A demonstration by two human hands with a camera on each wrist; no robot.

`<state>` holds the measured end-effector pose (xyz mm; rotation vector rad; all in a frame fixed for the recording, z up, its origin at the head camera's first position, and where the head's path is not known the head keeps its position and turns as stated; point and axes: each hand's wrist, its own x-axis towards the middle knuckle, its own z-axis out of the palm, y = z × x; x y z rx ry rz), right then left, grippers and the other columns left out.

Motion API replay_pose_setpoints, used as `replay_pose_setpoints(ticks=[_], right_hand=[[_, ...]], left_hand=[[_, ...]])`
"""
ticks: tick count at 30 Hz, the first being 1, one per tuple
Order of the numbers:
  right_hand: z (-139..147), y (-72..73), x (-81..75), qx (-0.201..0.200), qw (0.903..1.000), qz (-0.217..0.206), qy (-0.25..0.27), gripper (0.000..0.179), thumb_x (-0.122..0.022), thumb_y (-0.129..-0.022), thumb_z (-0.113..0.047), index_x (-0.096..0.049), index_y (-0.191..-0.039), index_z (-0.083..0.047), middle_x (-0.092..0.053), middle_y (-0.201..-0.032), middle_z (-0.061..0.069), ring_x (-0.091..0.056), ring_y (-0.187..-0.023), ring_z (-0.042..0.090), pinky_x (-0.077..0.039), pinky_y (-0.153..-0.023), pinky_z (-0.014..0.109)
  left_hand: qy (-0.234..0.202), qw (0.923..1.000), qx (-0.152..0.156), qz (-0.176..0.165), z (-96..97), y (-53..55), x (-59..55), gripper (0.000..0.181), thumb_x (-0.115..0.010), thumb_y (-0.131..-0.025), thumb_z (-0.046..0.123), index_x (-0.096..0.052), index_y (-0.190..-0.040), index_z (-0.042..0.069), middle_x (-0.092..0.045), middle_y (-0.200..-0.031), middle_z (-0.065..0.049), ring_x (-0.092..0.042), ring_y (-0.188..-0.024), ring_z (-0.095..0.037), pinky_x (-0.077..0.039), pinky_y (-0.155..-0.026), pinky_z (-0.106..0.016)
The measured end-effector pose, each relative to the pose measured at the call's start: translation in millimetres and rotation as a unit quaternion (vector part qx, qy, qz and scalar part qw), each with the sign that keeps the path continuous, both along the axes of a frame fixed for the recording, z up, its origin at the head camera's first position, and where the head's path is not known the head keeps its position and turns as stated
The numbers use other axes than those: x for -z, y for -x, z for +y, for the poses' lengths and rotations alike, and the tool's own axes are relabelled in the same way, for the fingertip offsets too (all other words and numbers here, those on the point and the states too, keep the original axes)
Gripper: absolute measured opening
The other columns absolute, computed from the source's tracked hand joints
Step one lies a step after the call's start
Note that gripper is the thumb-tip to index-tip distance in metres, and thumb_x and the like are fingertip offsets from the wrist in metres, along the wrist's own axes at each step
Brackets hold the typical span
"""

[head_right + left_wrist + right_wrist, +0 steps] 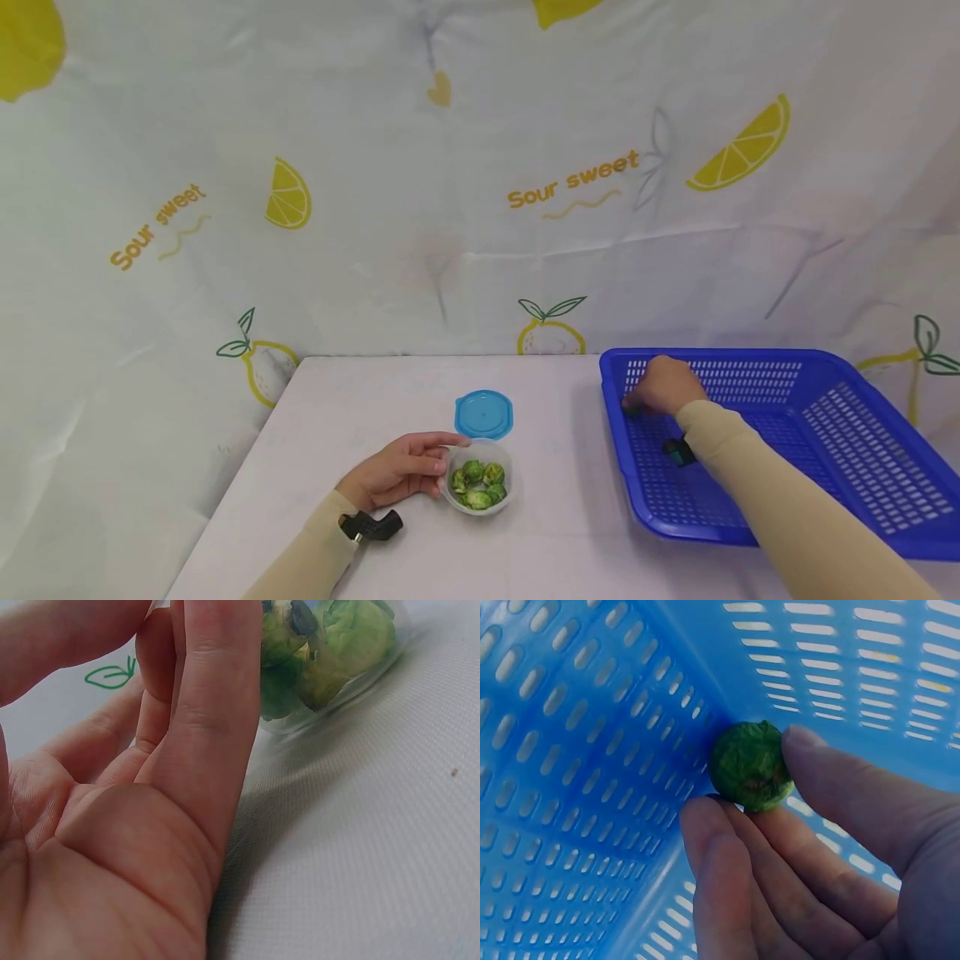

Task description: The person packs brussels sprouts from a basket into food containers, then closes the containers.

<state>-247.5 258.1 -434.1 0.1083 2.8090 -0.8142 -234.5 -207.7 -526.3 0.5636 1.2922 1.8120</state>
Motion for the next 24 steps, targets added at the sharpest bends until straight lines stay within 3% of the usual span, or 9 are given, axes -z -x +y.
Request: replay_pose_setpoints(ticks=[6,12,17,24], right_hand=[[-1,-0.5,1.2,0.006,1.0000,-0.006,0.002,0.022,-0.083,-0.085,-0.015,-0.082,-0.091,0.006,-0.080,-0.081,0.012,-0.076,-0.073,0.020,-0.064,-0.068,0.038],[0,-7.8,-8.4,-0.016,0.9997,-0.006,0.017,0.020,-0.083,-0.085,-0.015,-0.083,-0.087,0.004,-0.081,-0.080,0.013,-0.078,-0.074,0.023,-0.065,-0.069,0.037],[4,-16.7,-22.3,-0.026,0.9991,-0.009,0.033,0.026,-0.083,-0.089,-0.020,-0.084,-0.097,0.005,-0.083,-0.091,0.016,-0.081,-0.083,0.028,-0.068,-0.078,0.045],[8,-33.1,-41.5,-0.040,0.9991,-0.012,0.011,0.039,-0.079,-0.096,-0.034,-0.082,-0.114,0.000,-0.082,-0.109,0.016,-0.079,-0.098,0.031,-0.066,-0.085,0.053]], left_hand=[[0.002,1.0000,-0.001,0.001,0.7,-0.3,-0.6,0.056,-0.063,-0.107,0.006,-0.048,-0.161,0.004,-0.066,-0.101,0.003,-0.073,-0.086,-0.008,-0.066,-0.084,-0.025],[0.008,1.0000,0.002,0.002,0.6,0.3,0.5,0.059,-0.065,-0.107,0.009,-0.045,-0.163,0.004,-0.065,-0.101,0.003,-0.073,-0.087,-0.008,-0.066,-0.084,-0.025],[0.006,1.0000,-0.001,0.001,0.9,0.9,2.1,0.060,-0.066,-0.106,0.009,-0.046,-0.163,0.004,-0.065,-0.101,0.002,-0.073,-0.086,-0.008,-0.066,-0.083,-0.025],[0.003,1.0000,-0.001,-0.001,0.3,1.5,2.8,0.056,-0.062,-0.108,0.005,-0.047,-0.162,0.004,-0.065,-0.101,0.003,-0.073,-0.088,-0.009,-0.066,-0.084,-0.025]])
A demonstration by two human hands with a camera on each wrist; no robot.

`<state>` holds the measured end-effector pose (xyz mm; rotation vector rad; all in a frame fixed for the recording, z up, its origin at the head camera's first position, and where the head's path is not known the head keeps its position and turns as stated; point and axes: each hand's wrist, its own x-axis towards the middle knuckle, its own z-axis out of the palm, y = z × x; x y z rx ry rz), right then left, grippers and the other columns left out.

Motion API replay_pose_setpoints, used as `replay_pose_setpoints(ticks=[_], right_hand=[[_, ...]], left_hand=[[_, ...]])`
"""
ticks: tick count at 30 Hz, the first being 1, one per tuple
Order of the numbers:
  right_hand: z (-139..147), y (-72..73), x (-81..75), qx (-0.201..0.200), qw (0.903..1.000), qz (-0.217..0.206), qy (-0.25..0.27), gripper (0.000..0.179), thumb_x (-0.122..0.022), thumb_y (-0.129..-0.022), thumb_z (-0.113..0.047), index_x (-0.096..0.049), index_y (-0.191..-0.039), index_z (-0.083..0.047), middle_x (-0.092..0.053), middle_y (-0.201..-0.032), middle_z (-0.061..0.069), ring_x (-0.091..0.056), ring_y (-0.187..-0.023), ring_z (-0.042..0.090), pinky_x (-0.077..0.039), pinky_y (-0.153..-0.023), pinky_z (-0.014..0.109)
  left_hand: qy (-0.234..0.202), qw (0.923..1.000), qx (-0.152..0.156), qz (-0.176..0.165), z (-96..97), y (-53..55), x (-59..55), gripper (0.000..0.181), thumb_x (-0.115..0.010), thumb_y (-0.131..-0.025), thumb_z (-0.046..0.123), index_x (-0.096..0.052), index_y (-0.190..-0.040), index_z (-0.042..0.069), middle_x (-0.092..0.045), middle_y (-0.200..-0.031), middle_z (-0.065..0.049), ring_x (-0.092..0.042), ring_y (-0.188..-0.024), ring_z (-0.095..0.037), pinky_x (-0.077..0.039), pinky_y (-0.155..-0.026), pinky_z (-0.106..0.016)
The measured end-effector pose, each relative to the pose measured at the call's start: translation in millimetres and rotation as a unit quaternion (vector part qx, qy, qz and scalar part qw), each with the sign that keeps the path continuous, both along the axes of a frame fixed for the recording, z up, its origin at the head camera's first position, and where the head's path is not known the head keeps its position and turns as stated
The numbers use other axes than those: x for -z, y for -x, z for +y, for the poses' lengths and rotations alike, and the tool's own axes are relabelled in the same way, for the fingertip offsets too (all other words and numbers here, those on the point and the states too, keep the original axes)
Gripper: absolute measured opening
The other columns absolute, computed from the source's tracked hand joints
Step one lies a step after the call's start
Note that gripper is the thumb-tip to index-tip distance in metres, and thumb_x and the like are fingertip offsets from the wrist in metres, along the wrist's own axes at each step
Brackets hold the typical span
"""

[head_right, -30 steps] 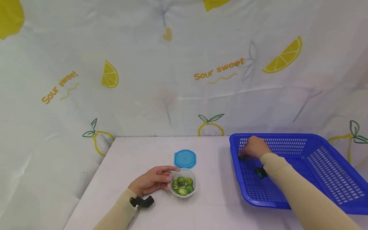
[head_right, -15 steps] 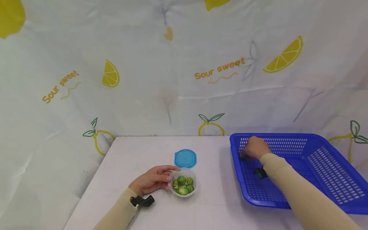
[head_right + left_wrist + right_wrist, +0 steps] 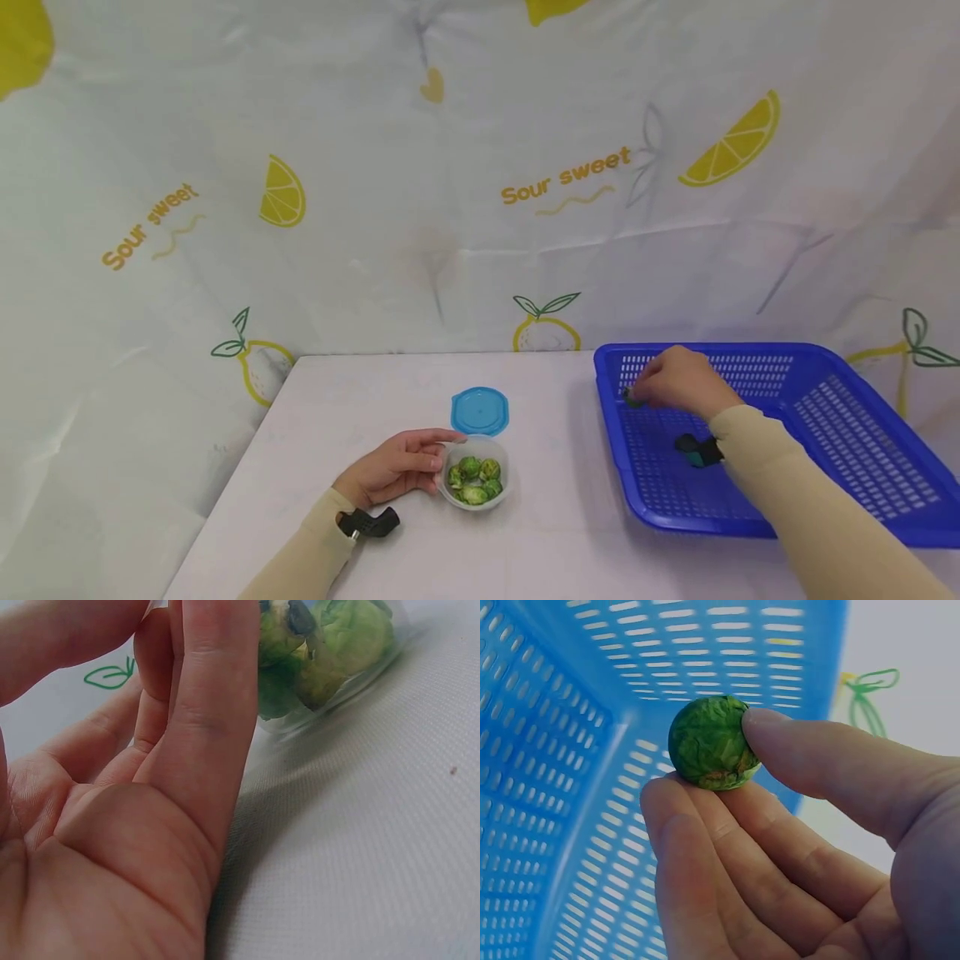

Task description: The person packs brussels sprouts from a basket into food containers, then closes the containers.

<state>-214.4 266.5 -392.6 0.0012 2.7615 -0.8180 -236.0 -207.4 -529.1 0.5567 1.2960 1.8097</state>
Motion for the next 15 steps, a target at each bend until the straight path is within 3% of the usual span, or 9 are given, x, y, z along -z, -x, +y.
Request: replay_pose_setpoints(ticks=[6,15], right_hand=[[-1,-15.8,-20.3,-0.012,0.9996,0.009,-0.026,0.045,-0.077,-0.097,-0.042,-0.081,-0.121,-0.004,-0.078,-0.122,0.020,-0.074,-0.109,0.041,-0.065,-0.084,0.055],[-16,-24.3,-46.1,-0.022,0.9973,0.064,-0.029,0.045,-0.080,-0.096,-0.046,-0.083,-0.116,-0.007,-0.081,-0.114,0.013,-0.075,-0.104,0.033,-0.064,-0.081,0.052]], left_hand=[[0.004,1.0000,0.000,-0.001,-0.8,-0.6,-1.9,0.060,-0.062,-0.108,0.007,-0.042,-0.164,0.002,-0.065,-0.101,0.003,-0.073,-0.088,-0.008,-0.066,-0.084,-0.024],[0.003,1.0000,-0.004,0.004,1.4,-1.5,-3.5,0.059,-0.065,-0.106,0.008,-0.046,-0.162,0.001,-0.064,-0.101,0.002,-0.072,-0.086,-0.008,-0.066,-0.083,-0.025]])
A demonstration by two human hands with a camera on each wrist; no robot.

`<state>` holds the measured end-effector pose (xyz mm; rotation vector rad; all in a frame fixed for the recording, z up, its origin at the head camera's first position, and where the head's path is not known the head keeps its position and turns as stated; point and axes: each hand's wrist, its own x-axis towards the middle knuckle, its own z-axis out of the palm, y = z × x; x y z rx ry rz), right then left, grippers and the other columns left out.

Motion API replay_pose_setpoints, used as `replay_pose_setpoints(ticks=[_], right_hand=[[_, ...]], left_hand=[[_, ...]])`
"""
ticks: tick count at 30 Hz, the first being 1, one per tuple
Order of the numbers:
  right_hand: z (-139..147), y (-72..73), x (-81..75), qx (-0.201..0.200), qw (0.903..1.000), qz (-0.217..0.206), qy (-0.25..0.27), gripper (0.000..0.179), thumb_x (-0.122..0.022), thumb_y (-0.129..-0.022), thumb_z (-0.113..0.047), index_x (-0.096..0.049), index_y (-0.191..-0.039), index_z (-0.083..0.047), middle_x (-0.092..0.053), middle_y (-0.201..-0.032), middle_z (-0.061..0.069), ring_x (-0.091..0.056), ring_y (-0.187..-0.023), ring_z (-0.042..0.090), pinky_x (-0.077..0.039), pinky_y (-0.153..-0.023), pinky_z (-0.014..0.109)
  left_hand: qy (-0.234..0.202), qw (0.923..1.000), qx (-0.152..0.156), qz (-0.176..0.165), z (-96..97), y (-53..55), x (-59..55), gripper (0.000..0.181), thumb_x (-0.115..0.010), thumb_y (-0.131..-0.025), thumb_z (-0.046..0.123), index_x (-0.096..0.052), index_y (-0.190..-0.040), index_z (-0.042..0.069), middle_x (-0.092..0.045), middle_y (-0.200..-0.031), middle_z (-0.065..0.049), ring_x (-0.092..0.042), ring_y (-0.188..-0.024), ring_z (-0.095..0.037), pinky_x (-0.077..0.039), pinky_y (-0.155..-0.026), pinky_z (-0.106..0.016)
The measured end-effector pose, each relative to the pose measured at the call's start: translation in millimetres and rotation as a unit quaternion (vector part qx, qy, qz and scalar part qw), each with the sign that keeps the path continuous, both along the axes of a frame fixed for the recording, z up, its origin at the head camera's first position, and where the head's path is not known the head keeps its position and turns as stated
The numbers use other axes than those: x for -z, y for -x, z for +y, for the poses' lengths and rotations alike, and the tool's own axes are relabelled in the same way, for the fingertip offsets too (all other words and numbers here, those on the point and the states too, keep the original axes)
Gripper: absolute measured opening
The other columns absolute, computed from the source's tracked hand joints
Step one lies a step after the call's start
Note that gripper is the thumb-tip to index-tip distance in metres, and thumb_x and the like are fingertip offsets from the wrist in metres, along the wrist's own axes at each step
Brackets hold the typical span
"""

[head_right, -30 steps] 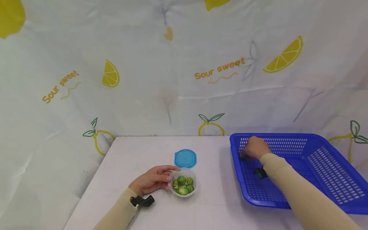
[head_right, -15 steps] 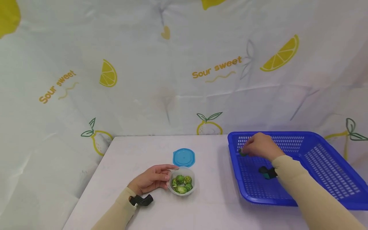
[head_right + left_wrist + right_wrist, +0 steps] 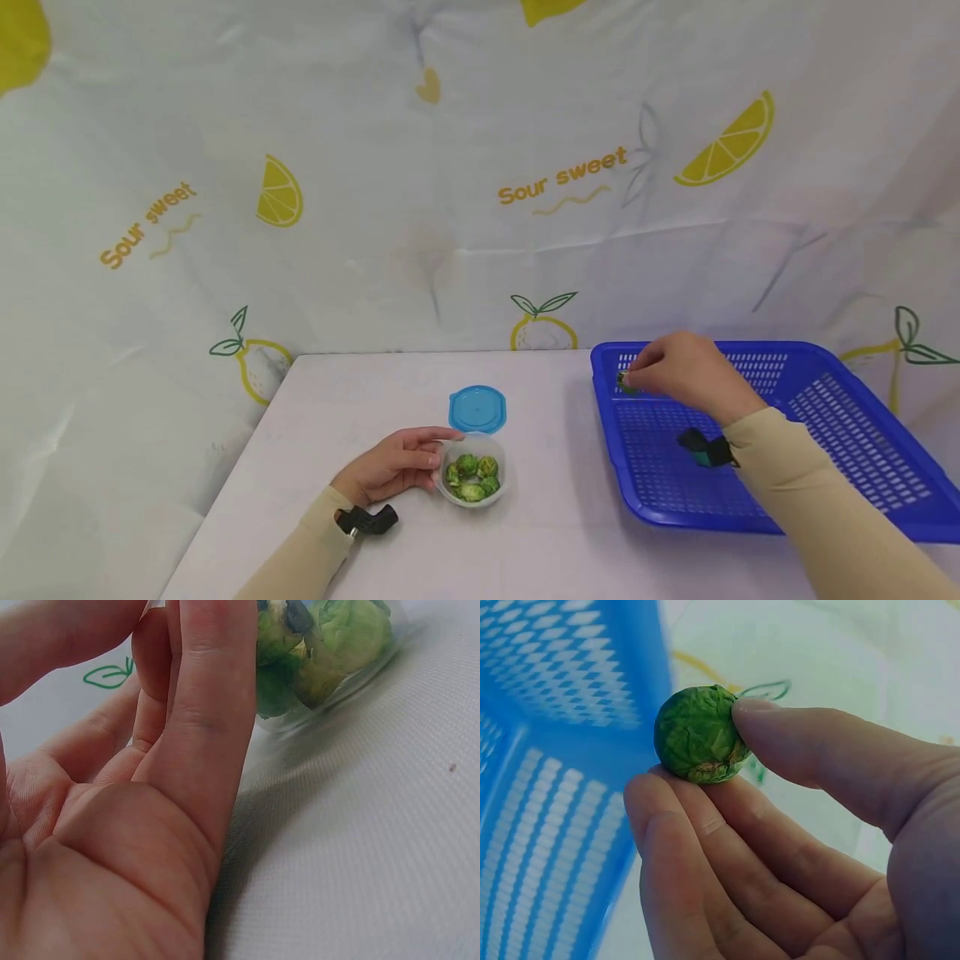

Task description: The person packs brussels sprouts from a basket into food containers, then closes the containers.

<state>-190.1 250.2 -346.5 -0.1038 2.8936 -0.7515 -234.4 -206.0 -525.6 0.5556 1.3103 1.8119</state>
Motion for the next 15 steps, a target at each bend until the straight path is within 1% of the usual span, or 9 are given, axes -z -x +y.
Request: replay_pose_setpoints(ticks=[2,7,10,15], right_hand=[[-11,-1.0,-2.9,-0.007,0.9999,0.008,0.006,0.042,-0.080,-0.096,-0.046,-0.084,-0.114,-0.008,-0.081,-0.115,0.013,-0.075,-0.105,0.034,-0.064,-0.081,0.052],[-51,-4.5,-2.9,-0.023,0.9988,0.010,0.042,0.036,-0.081,-0.096,-0.039,-0.084,-0.115,-0.009,-0.081,-0.115,0.011,-0.074,-0.106,0.032,-0.063,-0.085,0.052],[-80,-4.0,3.8,-0.025,0.9977,0.009,0.063,0.031,-0.082,-0.095,-0.035,-0.084,-0.112,-0.009,-0.081,-0.110,0.008,-0.073,-0.103,0.029,-0.062,-0.084,0.049],[-123,-2.4,20.2,-0.027,0.9960,0.005,0.085,0.024,-0.083,-0.093,-0.028,-0.085,-0.107,-0.009,-0.081,-0.104,0.004,-0.072,-0.097,0.024,-0.062,-0.080,0.045]], left_hand=[[0.004,1.0000,-0.003,-0.002,-0.7,-0.6,-0.3,0.060,-0.067,-0.106,0.009,-0.046,-0.162,0.002,-0.064,-0.100,0.002,-0.072,-0.086,-0.008,-0.066,-0.083,-0.025],[0.004,1.0000,-0.005,0.000,-1.3,-0.1,0.5,0.056,-0.062,-0.107,0.004,-0.046,-0.162,0.002,-0.064,-0.100,0.003,-0.073,-0.087,-0.008,-0.066,-0.083,-0.025],[0.010,0.9999,-0.009,-0.001,-1.3,-0.5,-0.1,0.056,-0.060,-0.108,0.004,-0.046,-0.162,0.001,-0.064,-0.099,0.003,-0.072,-0.086,-0.007,-0.066,-0.083,-0.024],[0.017,0.9997,-0.016,-0.005,-0.2,-0.3,-1.4,0.058,-0.061,-0.108,0.006,-0.043,-0.163,0.000,-0.065,-0.097,0.004,-0.070,-0.086,-0.007,-0.065,-0.083,-0.023]])
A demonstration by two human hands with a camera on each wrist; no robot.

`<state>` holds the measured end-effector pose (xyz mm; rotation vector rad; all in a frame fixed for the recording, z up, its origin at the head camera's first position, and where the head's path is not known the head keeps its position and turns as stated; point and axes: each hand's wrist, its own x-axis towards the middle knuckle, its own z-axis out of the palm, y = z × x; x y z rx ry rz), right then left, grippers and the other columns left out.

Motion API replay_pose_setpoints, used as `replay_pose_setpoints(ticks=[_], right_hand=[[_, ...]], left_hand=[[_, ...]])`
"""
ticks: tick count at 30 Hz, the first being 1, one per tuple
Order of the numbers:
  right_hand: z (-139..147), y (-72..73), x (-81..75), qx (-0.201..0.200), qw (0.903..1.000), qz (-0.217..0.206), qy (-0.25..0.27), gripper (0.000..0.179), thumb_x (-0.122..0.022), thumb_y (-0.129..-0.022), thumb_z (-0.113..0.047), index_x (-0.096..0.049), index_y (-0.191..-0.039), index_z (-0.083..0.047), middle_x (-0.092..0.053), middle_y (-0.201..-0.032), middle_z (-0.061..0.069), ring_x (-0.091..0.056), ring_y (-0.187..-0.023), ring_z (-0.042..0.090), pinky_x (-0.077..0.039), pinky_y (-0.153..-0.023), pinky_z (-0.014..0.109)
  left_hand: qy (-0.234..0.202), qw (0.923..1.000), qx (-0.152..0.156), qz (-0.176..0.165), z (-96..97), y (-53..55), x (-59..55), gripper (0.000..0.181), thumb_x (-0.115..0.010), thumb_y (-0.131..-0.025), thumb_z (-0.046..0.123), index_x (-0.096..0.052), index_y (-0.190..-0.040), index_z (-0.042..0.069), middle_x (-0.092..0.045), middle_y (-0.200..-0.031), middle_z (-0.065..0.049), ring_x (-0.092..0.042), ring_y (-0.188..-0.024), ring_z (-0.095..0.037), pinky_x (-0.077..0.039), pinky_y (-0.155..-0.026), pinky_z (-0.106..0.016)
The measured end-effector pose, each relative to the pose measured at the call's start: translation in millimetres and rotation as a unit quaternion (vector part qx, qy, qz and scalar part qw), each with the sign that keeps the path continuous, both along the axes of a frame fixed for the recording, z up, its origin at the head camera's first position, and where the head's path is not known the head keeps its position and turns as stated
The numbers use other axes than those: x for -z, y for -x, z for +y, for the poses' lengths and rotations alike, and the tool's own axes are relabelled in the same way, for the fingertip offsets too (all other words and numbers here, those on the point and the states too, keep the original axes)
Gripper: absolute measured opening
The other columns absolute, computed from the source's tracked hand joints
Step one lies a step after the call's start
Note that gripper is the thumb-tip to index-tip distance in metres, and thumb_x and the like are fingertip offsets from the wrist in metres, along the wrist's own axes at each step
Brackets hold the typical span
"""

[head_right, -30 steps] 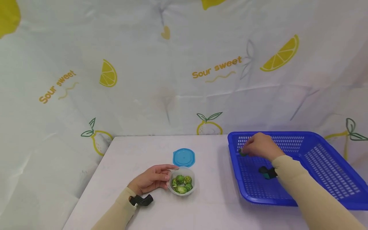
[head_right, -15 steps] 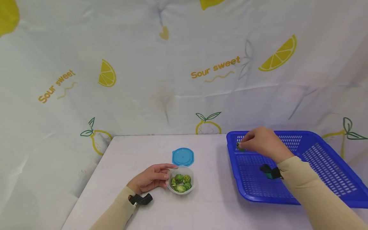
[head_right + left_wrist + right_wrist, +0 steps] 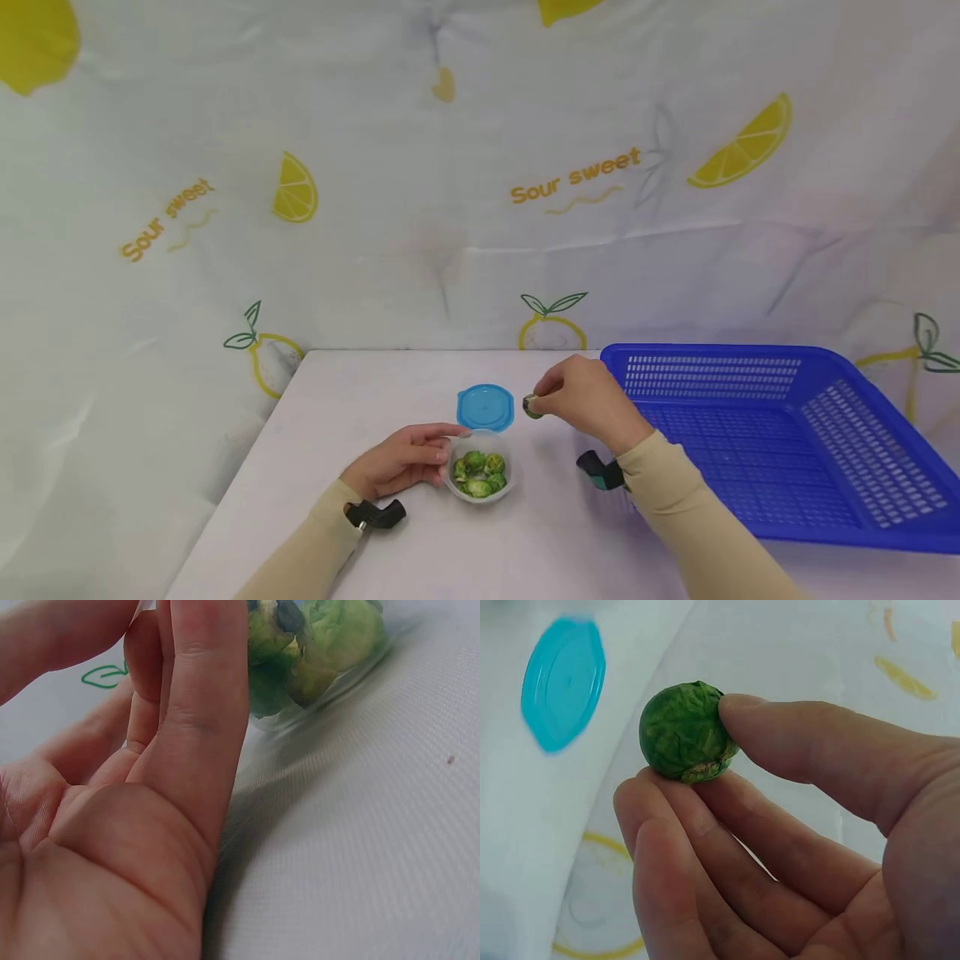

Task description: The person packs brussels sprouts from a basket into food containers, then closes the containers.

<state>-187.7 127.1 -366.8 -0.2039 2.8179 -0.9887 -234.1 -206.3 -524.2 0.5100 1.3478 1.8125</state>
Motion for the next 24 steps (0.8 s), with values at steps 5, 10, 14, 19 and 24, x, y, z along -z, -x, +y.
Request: replay_pose_setpoints(ticks=[5,10,14,19,24], right_hand=[[-30,-2.3,17.3,-0.014,0.9996,-0.001,0.026,0.021,-0.084,-0.092,-0.024,-0.085,-0.106,-0.009,-0.081,-0.098,0.001,-0.072,-0.091,0.018,-0.062,-0.077,0.040],[-51,-9.2,33.5,-0.021,0.9992,0.006,0.033,0.015,-0.086,-0.090,-0.021,-0.085,-0.101,-0.011,-0.079,-0.090,-0.002,-0.070,-0.085,0.013,-0.060,-0.073,0.034],[-63,-14.0,42.3,-0.030,0.9990,0.014,0.032,0.013,-0.089,-0.088,-0.020,-0.085,-0.098,-0.012,-0.078,-0.087,-0.004,-0.069,-0.081,0.010,-0.060,-0.070,0.031],[-72,-18.8,47.9,-0.026,0.9992,0.018,0.025,0.012,-0.091,-0.086,-0.019,-0.085,-0.095,-0.013,-0.076,-0.086,-0.004,-0.068,-0.080,0.010,-0.060,-0.069,0.031],[-78,-21.8,52.0,-0.024,0.9993,0.013,0.027,0.013,-0.092,-0.085,-0.019,-0.085,-0.095,-0.013,-0.076,-0.083,-0.005,-0.068,-0.079,0.009,-0.059,-0.069,0.031]], left_hand=[[-0.005,1.0000,-0.007,0.004,0.0,3.0,4.4,0.054,-0.056,-0.110,0.005,-0.044,-0.162,0.002,-0.067,-0.096,0.004,-0.069,-0.087,-0.008,-0.064,-0.083,-0.023],[-0.012,0.9999,-0.005,0.010,-1.2,4.2,6.7,0.054,-0.055,-0.110,0.005,-0.045,-0.162,0.002,-0.067,-0.098,0.003,-0.068,-0.088,-0.009,-0.064,-0.083,-0.024],[-0.010,0.9999,-0.005,0.008,-1.1,4.3,6.1,0.054,-0.057,-0.110,0.008,-0.045,-0.163,0.003,-0.066,-0.098,0.004,-0.068,-0.088,-0.009,-0.064,-0.084,-0.023],[-0.004,1.0000,-0.004,0.007,-1.4,4.2,5.3,0.055,-0.058,-0.110,0.009,-0.044,-0.163,0.003,-0.065,-0.097,0.004,-0.067,-0.087,-0.009,-0.063,-0.084,-0.022],[-0.010,0.9999,-0.005,0.007,-1.3,4.3,4.6,0.055,-0.058,-0.109,0.006,-0.045,-0.162,0.003,-0.065,-0.099,0.003,-0.068,-0.085,-0.008,-0.064,-0.083,-0.023]])
